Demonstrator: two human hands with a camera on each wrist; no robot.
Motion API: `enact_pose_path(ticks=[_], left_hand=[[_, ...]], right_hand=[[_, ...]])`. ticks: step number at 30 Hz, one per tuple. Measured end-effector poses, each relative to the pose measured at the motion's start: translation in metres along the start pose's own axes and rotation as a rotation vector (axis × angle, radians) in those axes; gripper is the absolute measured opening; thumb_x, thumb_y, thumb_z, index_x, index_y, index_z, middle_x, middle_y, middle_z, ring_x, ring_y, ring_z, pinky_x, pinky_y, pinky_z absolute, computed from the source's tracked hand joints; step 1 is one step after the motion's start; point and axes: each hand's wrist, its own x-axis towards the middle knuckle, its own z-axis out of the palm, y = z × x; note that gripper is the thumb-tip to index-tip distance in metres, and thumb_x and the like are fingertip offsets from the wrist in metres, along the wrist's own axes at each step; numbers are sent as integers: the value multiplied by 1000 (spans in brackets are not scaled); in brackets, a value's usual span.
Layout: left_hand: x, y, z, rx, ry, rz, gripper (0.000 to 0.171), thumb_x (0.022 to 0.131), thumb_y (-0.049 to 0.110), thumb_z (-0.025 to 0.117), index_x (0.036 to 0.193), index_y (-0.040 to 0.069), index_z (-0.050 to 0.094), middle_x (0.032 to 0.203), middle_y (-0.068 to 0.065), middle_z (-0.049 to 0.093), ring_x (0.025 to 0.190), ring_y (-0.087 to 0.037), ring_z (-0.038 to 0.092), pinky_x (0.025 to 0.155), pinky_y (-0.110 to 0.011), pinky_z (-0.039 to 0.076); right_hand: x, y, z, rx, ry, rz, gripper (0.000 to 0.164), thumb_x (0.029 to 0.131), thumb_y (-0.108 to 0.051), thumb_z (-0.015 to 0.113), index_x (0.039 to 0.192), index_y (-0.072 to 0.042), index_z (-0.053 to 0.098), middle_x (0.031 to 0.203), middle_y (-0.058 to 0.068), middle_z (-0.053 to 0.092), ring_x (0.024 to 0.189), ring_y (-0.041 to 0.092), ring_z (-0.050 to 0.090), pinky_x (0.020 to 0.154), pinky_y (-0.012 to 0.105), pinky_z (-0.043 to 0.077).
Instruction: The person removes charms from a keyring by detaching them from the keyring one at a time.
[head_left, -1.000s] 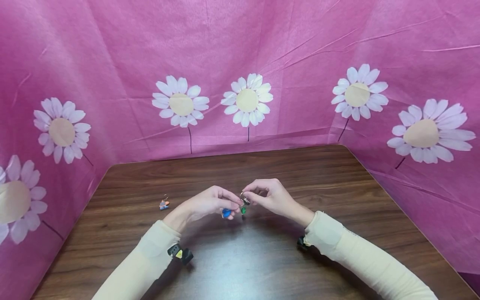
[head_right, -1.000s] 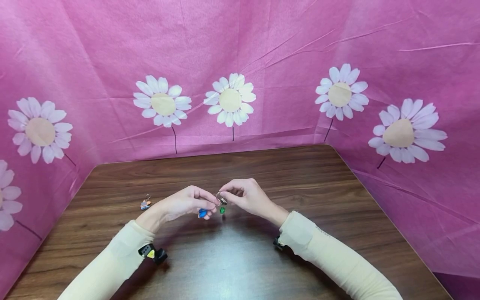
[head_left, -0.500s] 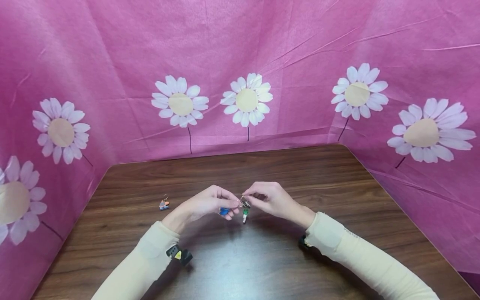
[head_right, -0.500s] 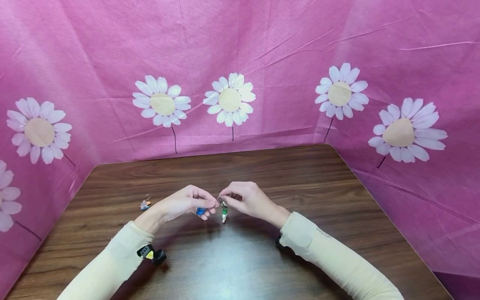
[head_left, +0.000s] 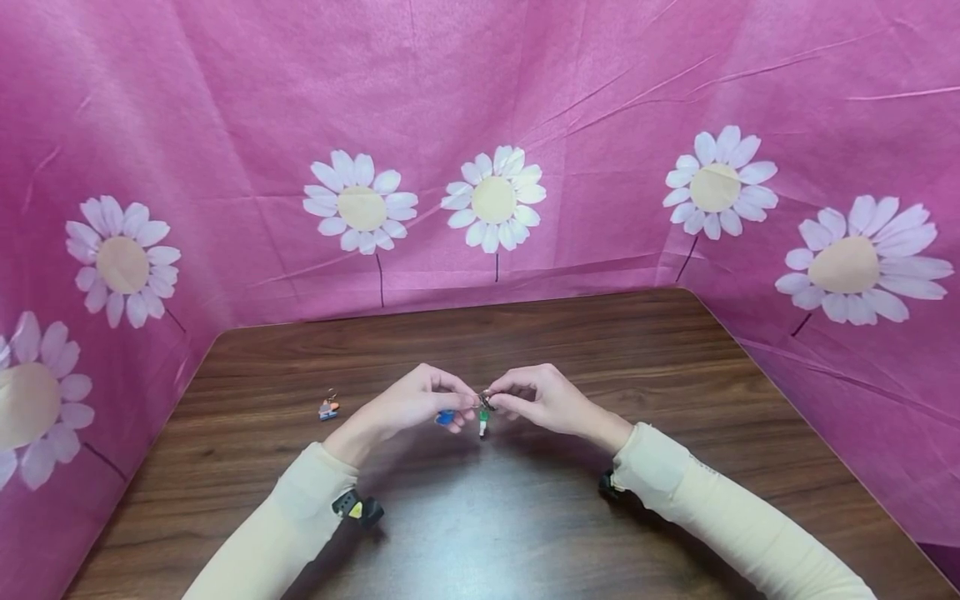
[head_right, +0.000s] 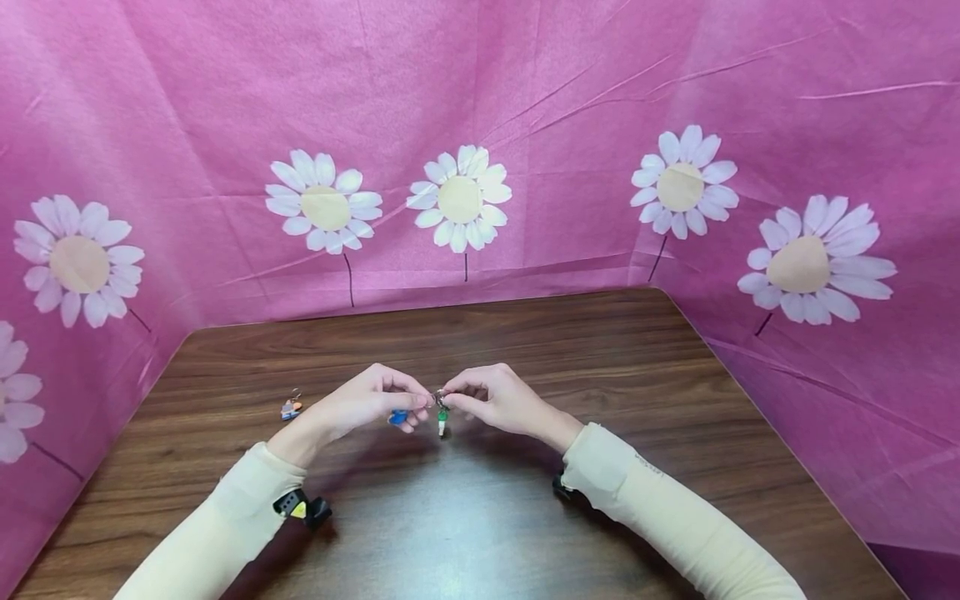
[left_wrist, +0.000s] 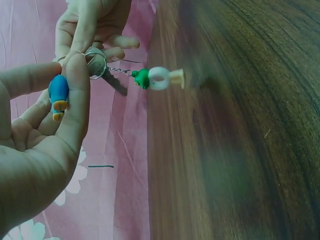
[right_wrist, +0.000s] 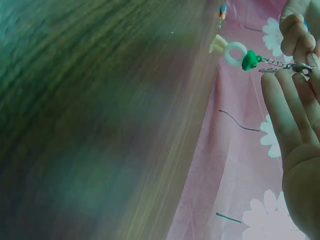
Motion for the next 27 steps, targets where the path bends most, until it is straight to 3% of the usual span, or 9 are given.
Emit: enact_pose_path(ticks=[5, 10, 12, 16, 20, 27], left_hand=[[0, -1, 0, -72, -4, -15, 22, 99, 3, 60, 109, -14, 69, 95, -29, 70, 78, -18, 68, 73, -32, 61], [2, -2, 0, -157, -4, -64, 23, 99, 2, 58, 110, -16, 67, 95, -27, 71, 81, -20, 70, 74, -32, 61], [3, -3, 0, -174, -10, -80, 27, 99, 3, 57, 113, -18, 65, 96, -29, 71, 80, -20, 71, 74, -32, 61], [4, -5, 0, -179, -20, -106, 31, 99, 4, 56, 116, -22, 61, 102, -34, 69, 79, -18, 71, 75, -32, 61], [4, -8, 1, -175, -27, -132, 28, 99, 4, 56, 112, -19, 64, 94, -26, 72, 78, -18, 71, 75, -33, 62], [4, -10, 2, -142, -26, -132, 27, 99, 4, 57, 110, -19, 65, 87, -16, 73, 76, -16, 70, 73, -32, 62]], right_hand=[[2, -6, 1, 5, 16, -68, 16, 89, 13, 69, 102, 6, 73, 89, 14, 74, 66, 20, 72, 57, 42, 62], [3, 2, 2, -5, 64, -141, 23, 86, 18, 69, 106, 7, 72, 92, 16, 73, 66, 31, 72, 60, 35, 62], [4, 2, 2, -30, 74, -170, 24, 86, 17, 69, 107, 6, 73, 92, 15, 73, 67, 26, 72, 60, 34, 62], [6, 0, 0, -187, 62, -280, 26, 87, 13, 72, 109, 1, 74, 93, 8, 73, 67, 13, 67, 57, 23, 58], [7, 0, -2, -396, 25, -394, 26, 87, 9, 72, 111, -3, 75, 95, 2, 72, 69, 6, 60, 58, 11, 49], [7, 0, 1, -491, -18, -389, 22, 86, 4, 75, 107, -2, 76, 95, 0, 71, 74, 3, 63, 64, 9, 50]])
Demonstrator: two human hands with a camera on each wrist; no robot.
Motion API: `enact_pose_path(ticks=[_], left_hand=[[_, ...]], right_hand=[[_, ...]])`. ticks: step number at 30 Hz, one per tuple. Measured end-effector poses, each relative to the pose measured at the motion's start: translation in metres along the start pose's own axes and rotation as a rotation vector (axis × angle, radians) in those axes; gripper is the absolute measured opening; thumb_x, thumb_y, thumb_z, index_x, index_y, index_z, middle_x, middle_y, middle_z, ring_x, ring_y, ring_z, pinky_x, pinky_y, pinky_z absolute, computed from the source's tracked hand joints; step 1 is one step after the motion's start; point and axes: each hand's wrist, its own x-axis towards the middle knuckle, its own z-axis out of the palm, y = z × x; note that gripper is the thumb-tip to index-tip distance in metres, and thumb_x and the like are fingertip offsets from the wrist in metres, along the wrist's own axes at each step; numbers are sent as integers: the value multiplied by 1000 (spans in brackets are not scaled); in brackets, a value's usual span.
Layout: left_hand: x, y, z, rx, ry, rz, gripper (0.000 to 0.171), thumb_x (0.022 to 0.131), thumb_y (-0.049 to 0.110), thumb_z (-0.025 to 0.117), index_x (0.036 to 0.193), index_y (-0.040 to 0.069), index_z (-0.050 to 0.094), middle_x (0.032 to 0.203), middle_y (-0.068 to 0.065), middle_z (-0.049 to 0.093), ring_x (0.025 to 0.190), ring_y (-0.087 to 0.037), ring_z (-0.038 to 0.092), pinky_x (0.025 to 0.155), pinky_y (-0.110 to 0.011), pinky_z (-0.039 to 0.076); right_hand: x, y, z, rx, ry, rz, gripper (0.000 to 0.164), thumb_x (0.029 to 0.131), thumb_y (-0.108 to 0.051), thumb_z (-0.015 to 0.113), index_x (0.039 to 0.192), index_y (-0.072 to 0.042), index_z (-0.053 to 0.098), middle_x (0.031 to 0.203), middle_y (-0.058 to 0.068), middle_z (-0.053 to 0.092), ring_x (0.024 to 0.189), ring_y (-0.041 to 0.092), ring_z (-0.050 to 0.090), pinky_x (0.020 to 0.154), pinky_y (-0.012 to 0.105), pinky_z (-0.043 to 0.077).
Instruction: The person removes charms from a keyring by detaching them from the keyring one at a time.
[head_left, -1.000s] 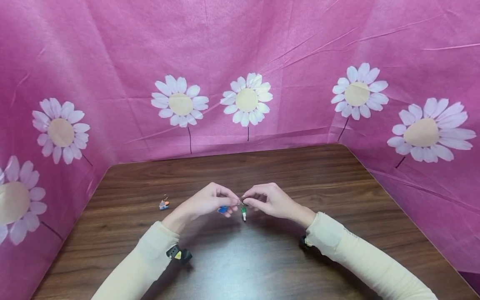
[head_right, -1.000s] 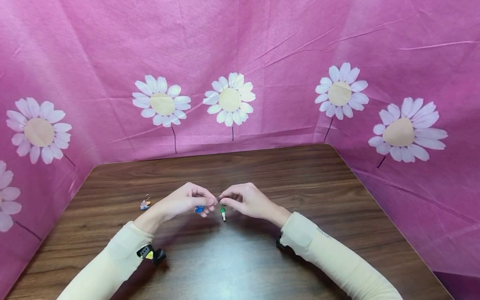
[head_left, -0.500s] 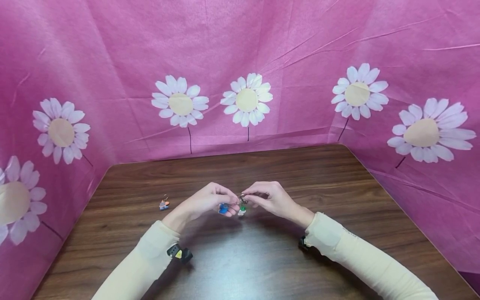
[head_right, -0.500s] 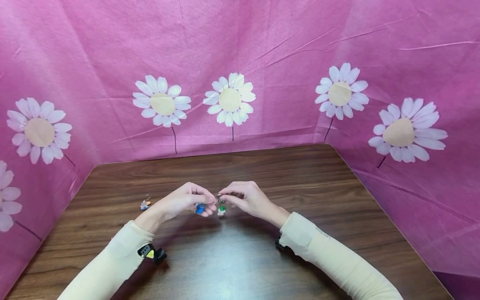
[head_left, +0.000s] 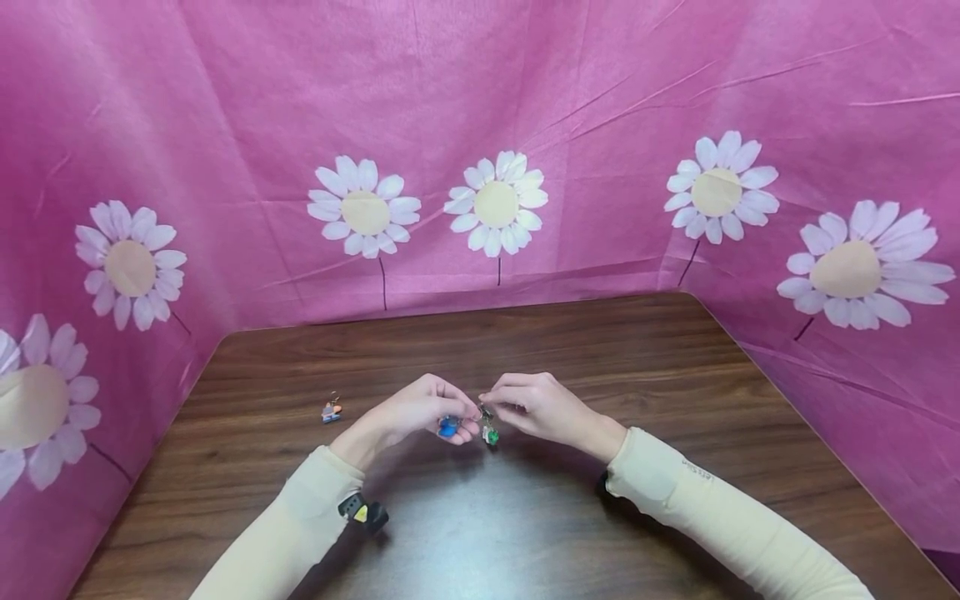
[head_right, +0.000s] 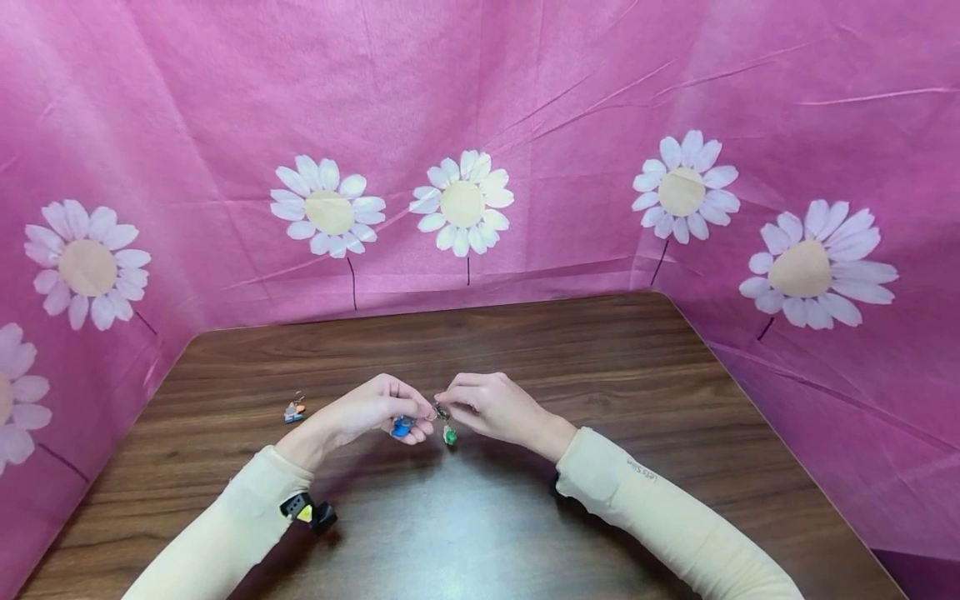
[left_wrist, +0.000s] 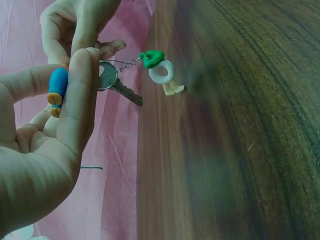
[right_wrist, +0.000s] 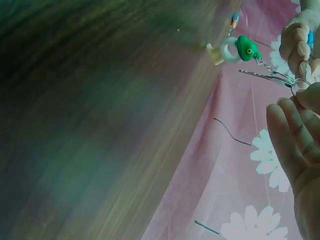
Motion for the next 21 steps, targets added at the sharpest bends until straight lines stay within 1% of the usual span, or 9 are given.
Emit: enact_pose_path(ticks=[3, 7, 10, 13, 15, 16, 18, 21], left_hand=[[0, 1, 0, 0, 5, 11, 27, 99, 4, 56, 110, -18, 65, 87, -18, 73, 76, -17, 71, 73, -32, 62], [-2, 3, 0, -25, 20, 43, 27, 98, 4, 54, 111, -18, 65, 89, -20, 73, 77, -18, 71, 74, -34, 62], [-2, 4, -1, -36, 28, 59, 27, 98, 4, 54, 111, -17, 65, 91, -22, 73, 77, -18, 71, 74, -35, 62], [-2, 3, -2, -40, 30, 63, 27, 97, 4, 55, 111, -17, 66, 90, -22, 73, 77, -18, 72, 74, -35, 62], [-2, 3, -2, -44, 32, 62, 28, 97, 5, 56, 111, -17, 65, 89, -20, 73, 77, -18, 72, 74, -35, 62], [-2, 2, -2, -47, 32, 62, 28, 97, 5, 56, 112, -17, 65, 88, -19, 73, 77, -18, 72, 74, -35, 62], [-3, 2, -2, -46, 32, 65, 29, 97, 5, 56, 112, -17, 65, 87, -18, 73, 76, -18, 72, 74, -35, 62], [-3, 1, -1, -39, 21, 65, 28, 98, 5, 54, 111, -17, 65, 87, -17, 73, 77, -18, 71, 74, -35, 62]], right_hand=[[-1, 0, 1, 22, 17, 61, 20, 88, 0, 76, 107, -5, 76, 92, -2, 71, 70, 1, 60, 57, 14, 51], [-2, 0, 2, 103, 29, 166, 15, 92, -6, 75, 106, -10, 77, 88, -5, 72, 66, 1, 58, 51, 23, 53], [-4, -1, 3, 235, 19, 243, 12, 94, -6, 74, 105, -9, 77, 88, 0, 73, 63, 10, 65, 51, 26, 55], [-4, -3, 3, 390, 28, 313, 12, 94, -2, 71, 104, -5, 76, 87, 6, 74, 60, 23, 69, 52, 28, 59], [-4, -4, 3, 448, 45, 340, 12, 95, 0, 68, 104, -3, 75, 88, 7, 74, 61, 26, 71, 54, 30, 60], [-4, -5, 3, 456, 52, 341, 11, 96, 1, 67, 104, -2, 74, 88, 7, 74, 62, 26, 71, 55, 30, 60], [-3, -5, 3, 417, 56, 321, 10, 97, 1, 66, 103, -3, 73, 86, 6, 74, 64, 21, 72, 56, 30, 61], [-2, -5, 2, 247, 48, 225, 8, 98, -3, 67, 102, -7, 72, 84, 2, 72, 65, 8, 67, 56, 24, 58]])
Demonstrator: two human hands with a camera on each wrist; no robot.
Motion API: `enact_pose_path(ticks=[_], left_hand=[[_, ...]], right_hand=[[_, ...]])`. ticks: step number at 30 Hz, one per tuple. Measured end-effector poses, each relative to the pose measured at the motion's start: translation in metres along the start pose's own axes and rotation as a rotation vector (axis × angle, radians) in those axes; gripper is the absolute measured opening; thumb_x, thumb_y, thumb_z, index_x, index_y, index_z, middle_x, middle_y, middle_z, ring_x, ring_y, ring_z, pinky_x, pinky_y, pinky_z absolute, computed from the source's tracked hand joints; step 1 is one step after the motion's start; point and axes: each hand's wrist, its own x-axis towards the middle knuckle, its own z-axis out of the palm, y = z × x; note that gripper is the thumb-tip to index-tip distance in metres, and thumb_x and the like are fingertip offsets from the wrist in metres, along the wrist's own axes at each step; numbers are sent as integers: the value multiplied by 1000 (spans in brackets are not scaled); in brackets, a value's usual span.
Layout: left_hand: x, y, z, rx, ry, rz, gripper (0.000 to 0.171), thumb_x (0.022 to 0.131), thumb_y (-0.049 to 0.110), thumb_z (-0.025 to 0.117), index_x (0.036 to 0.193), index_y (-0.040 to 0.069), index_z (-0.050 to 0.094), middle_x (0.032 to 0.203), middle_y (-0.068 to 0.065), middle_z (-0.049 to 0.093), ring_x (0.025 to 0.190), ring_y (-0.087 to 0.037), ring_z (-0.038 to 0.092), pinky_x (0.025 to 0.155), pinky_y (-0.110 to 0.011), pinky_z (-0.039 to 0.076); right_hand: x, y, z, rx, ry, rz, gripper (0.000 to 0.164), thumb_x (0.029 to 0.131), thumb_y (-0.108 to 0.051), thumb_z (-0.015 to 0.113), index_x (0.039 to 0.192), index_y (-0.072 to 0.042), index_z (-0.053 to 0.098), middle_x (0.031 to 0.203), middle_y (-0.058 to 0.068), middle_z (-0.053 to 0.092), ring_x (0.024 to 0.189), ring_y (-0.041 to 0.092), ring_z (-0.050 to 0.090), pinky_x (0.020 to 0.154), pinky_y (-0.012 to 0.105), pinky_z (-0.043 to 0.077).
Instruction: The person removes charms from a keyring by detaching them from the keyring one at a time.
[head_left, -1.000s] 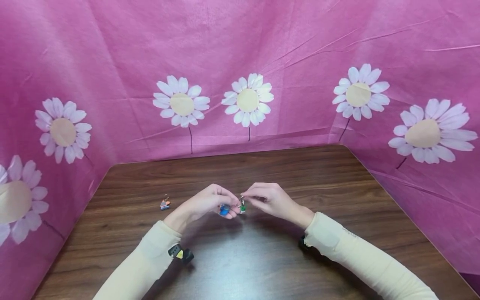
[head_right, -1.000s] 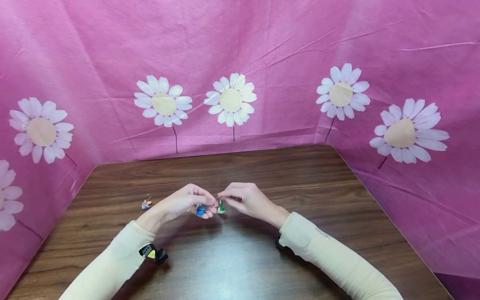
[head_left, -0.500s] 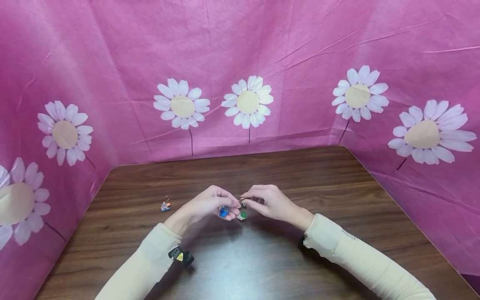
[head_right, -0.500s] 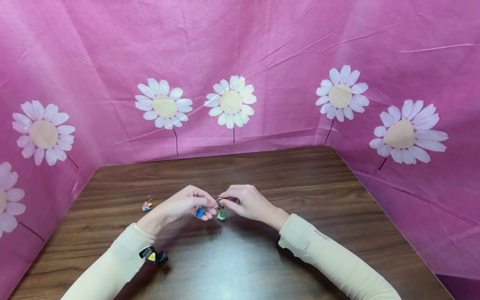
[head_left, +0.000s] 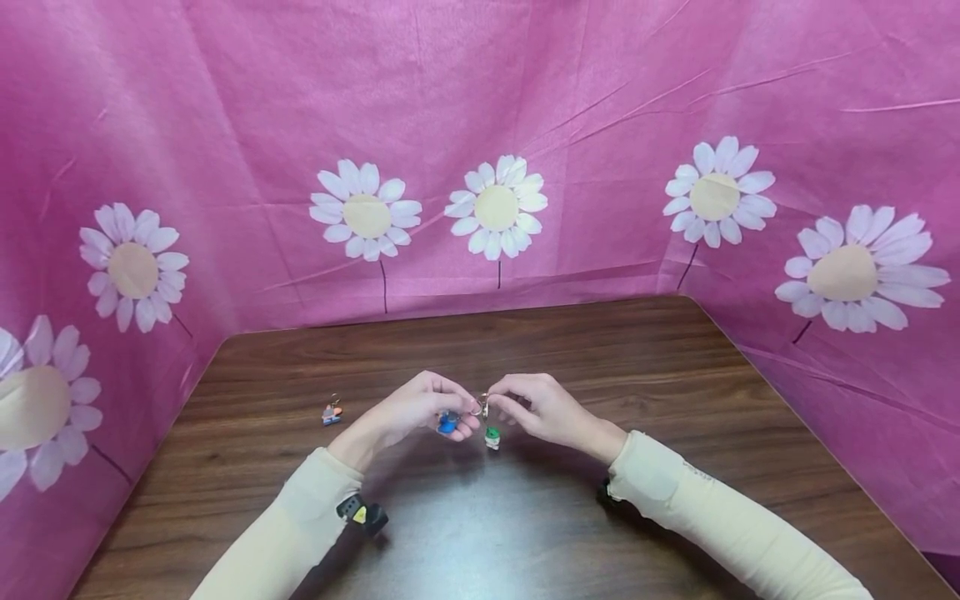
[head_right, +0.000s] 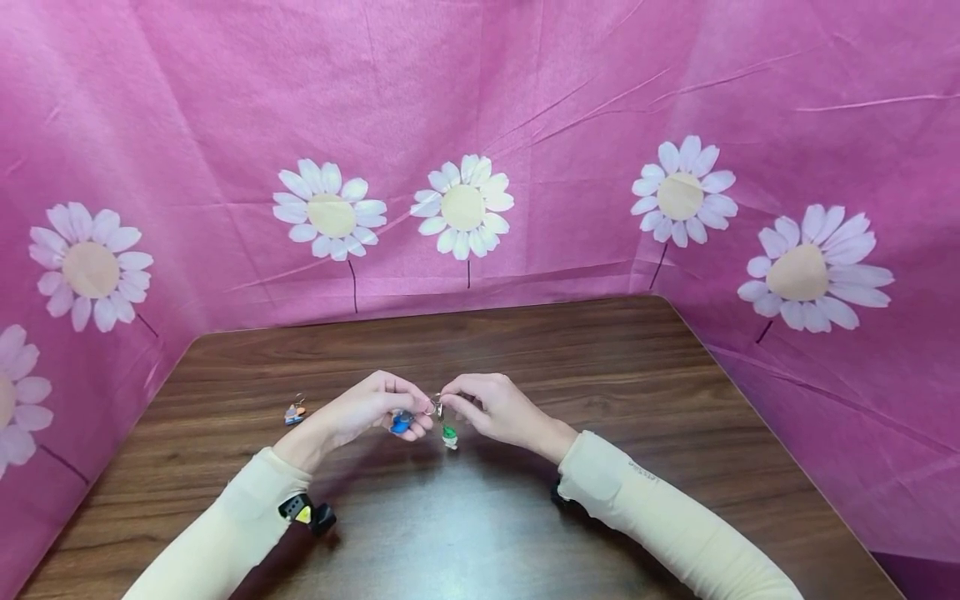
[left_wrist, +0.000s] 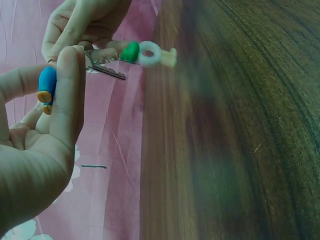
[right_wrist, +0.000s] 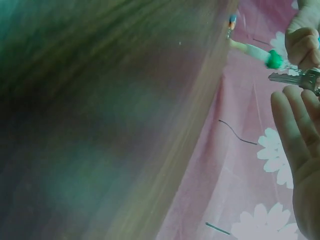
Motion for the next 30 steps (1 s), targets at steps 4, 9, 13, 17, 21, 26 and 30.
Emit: enact_pose_path(ticks=[4, 9, 13, 17, 21, 26, 30], left_hand=[[-1, -1, 1, 17, -23, -9, 27, 98, 3, 54, 110, -18, 65, 86, -16, 73, 76, -17, 71, 73, -34, 62], [-3, 0, 2, 35, -36, -44, 25, 96, 4, 59, 107, -17, 66, 84, -16, 72, 71, -15, 69, 70, -31, 62], [-4, 0, 4, 64, -49, -69, 24, 96, 5, 61, 105, -16, 68, 82, -16, 72, 67, -13, 68, 68, -30, 61], [-5, 2, 5, 75, -50, -95, 24, 96, 5, 59, 105, -15, 69, 82, -17, 72, 66, -13, 68, 68, -30, 61], [-6, 4, 6, 92, -44, -111, 25, 97, 6, 58, 106, -16, 68, 82, -17, 72, 66, -13, 68, 68, -30, 61], [-5, 4, 4, 91, -51, -89, 28, 96, 7, 60, 107, -18, 66, 83, -16, 72, 68, -13, 68, 69, -30, 61], [-4, 4, 2, 62, -41, -47, 28, 95, 6, 59, 108, -18, 65, 85, -16, 72, 71, -15, 69, 71, -32, 62]], right_hand=[[2, 1, -2, -208, -15, -135, 6, 98, -10, 68, 100, -13, 72, 85, -3, 71, 68, -1, 57, 58, 16, 51], [4, -2, -5, -305, -90, -188, 11, 102, -17, 63, 97, -13, 71, 86, -7, 69, 69, -3, 56, 61, 13, 49], [6, -7, -6, -400, -149, -195, 11, 102, -18, 63, 95, -14, 70, 84, -9, 67, 67, -1, 55, 61, 17, 51], [8, -16, -7, -507, -190, -209, 5, 97, -14, 68, 93, -15, 69, 82, -10, 65, 66, 2, 58, 60, 22, 54], [9, -25, -7, -590, -207, -206, 6, 95, -14, 69, 90, -17, 67, 78, -11, 63, 65, 4, 59, 54, 24, 52], [7, -23, -4, -516, -114, -190, 5, 99, -18, 67, 95, -16, 70, 84, -11, 65, 66, 0, 56, 56, 18, 51], [6, -17, -2, -392, -16, -171, 4, 97, -15, 70, 101, -14, 71, 88, -10, 68, 67, -3, 54, 60, 14, 49]])
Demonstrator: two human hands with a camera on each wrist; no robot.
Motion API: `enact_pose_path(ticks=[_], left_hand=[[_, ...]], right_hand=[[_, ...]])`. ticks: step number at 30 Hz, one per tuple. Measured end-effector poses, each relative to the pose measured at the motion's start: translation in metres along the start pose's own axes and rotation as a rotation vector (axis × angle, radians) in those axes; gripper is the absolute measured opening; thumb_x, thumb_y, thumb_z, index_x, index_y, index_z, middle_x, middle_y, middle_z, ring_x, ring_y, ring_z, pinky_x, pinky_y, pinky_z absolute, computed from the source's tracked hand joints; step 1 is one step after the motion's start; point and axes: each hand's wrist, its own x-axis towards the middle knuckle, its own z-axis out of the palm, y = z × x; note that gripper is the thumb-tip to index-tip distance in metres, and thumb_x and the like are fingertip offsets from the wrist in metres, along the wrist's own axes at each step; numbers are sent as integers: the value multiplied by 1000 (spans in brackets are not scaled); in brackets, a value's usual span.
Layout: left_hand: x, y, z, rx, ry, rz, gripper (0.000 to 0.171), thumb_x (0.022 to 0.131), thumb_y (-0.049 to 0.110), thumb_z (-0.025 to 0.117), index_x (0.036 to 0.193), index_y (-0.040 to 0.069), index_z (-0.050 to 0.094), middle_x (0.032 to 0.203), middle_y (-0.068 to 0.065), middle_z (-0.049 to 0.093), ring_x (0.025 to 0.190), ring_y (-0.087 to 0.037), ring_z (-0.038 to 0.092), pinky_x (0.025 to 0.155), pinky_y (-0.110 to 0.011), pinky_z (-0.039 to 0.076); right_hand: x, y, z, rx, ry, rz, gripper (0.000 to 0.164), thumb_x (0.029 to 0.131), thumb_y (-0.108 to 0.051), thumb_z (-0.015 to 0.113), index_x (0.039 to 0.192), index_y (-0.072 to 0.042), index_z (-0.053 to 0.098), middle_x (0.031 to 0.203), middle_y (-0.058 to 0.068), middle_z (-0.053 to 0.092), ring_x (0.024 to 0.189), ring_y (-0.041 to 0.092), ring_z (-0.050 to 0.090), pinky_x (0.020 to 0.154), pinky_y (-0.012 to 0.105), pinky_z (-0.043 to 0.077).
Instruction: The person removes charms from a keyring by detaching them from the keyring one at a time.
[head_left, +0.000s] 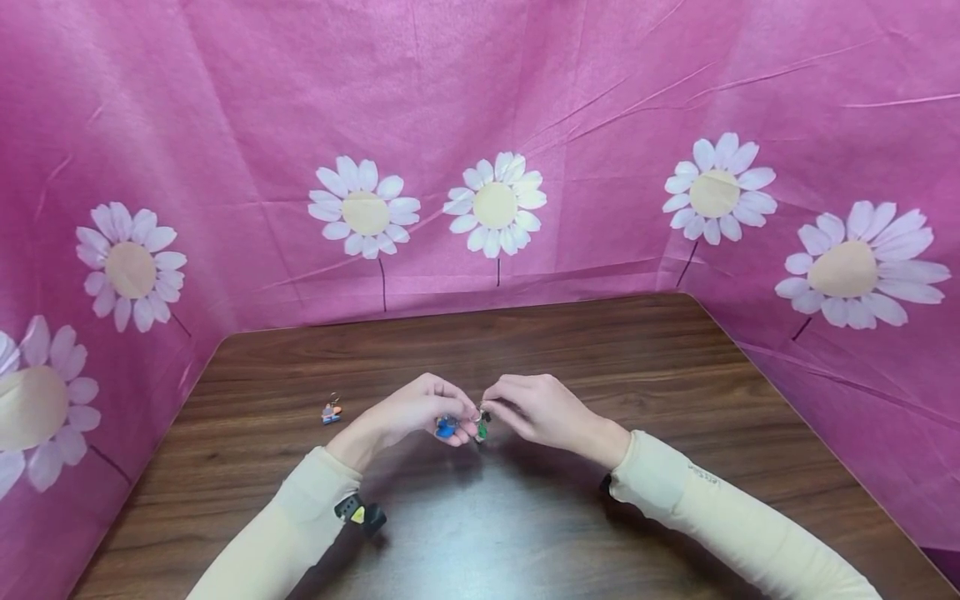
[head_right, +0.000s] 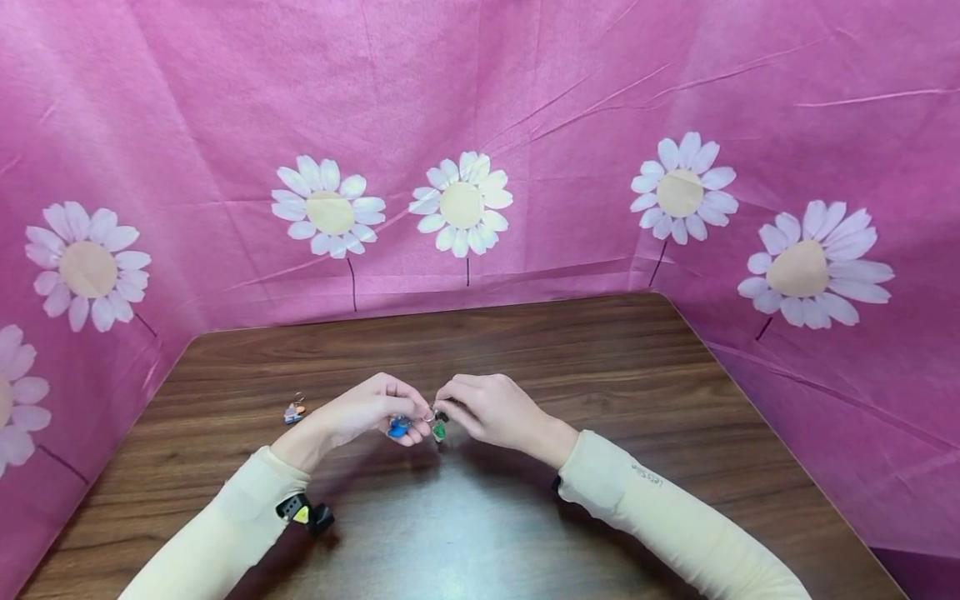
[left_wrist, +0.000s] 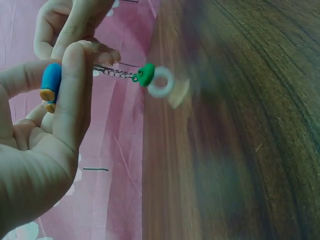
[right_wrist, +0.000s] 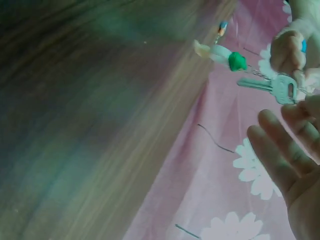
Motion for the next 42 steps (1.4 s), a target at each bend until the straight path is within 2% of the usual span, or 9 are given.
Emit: enact_pose_path(ticks=[7, 11, 14, 18, 25, 30, 35, 40, 42], left_hand=[[-4, 4, -1, -26, 30, 36, 28, 97, 6, 54, 108, -18, 64, 89, -25, 71, 75, -18, 69, 70, -30, 61], [-5, 4, 0, -48, 29, 31, 26, 97, 5, 55, 107, -17, 66, 90, -27, 71, 74, -18, 69, 68, -29, 60], [-4, 2, 0, -60, 30, 31, 28, 97, 4, 54, 108, -19, 64, 87, -22, 71, 73, -17, 68, 68, -29, 60], [-2, -1, 0, -52, 29, 25, 30, 98, 4, 52, 111, -22, 61, 84, -16, 72, 74, -16, 68, 68, -29, 60], [-2, -5, 0, 2, 34, 18, 27, 99, 6, 56, 108, -18, 66, 84, -15, 73, 73, -16, 69, 70, -32, 62], [-3, -5, 1, 11, 27, 13, 30, 97, 8, 61, 109, -19, 65, 83, -14, 73, 70, -14, 68, 70, -31, 62], [-3, -3, 0, 2, 25, 36, 30, 97, 6, 57, 110, -20, 63, 86, -19, 72, 74, -16, 69, 71, -32, 62], [-3, -1, 0, -19, 22, 97, 31, 98, 6, 56, 110, -23, 61, 91, -26, 71, 75, -17, 68, 70, -30, 61], [-3, 0, -1, -33, 26, 114, 32, 98, 7, 58, 110, -23, 60, 89, -23, 71, 73, -17, 68, 69, -29, 60]], right_hand=[[-5, 8, 5, 158, 54, 84, 17, 89, -4, 78, 103, -11, 72, 91, -6, 72, 71, 0, 61, 56, 23, 55], [-8, 11, 6, 176, 63, 86, 21, 87, -1, 78, 105, -11, 75, 93, -6, 73, 68, -1, 57, 54, 21, 52], [-8, 12, 6, 170, 79, 75, 17, 90, -5, 76, 106, -12, 75, 94, -5, 73, 70, -1, 58, 55, 17, 51], [-6, 12, 4, 116, 74, 35, 9, 94, -12, 74, 103, -14, 74, 93, -7, 71, 73, -2, 59, 58, 17, 53], [-1, 9, 1, -77, -15, -83, 4, 97, -15, 67, 95, -15, 71, 89, -11, 64, 66, -2, 54, 55, 14, 47], [-1, 7, 1, -126, -48, -87, 4, 96, -15, 68, 94, -17, 71, 87, -12, 64, 65, -2, 54, 52, 15, 46], [-2, 7, 2, -36, 36, -16, 12, 89, -8, 77, 100, -12, 74, 90, -8, 70, 66, -2, 58, 57, 13, 49], [0, 7, 5, 57, 121, 61, 11, 90, -6, 77, 99, -9, 72, 87, -5, 71, 70, 1, 63, 56, 19, 54], [1, 7, 5, 77, 140, 74, 9, 90, -5, 76, 97, -9, 72, 86, -4, 71, 71, 3, 63, 57, 21, 55]])
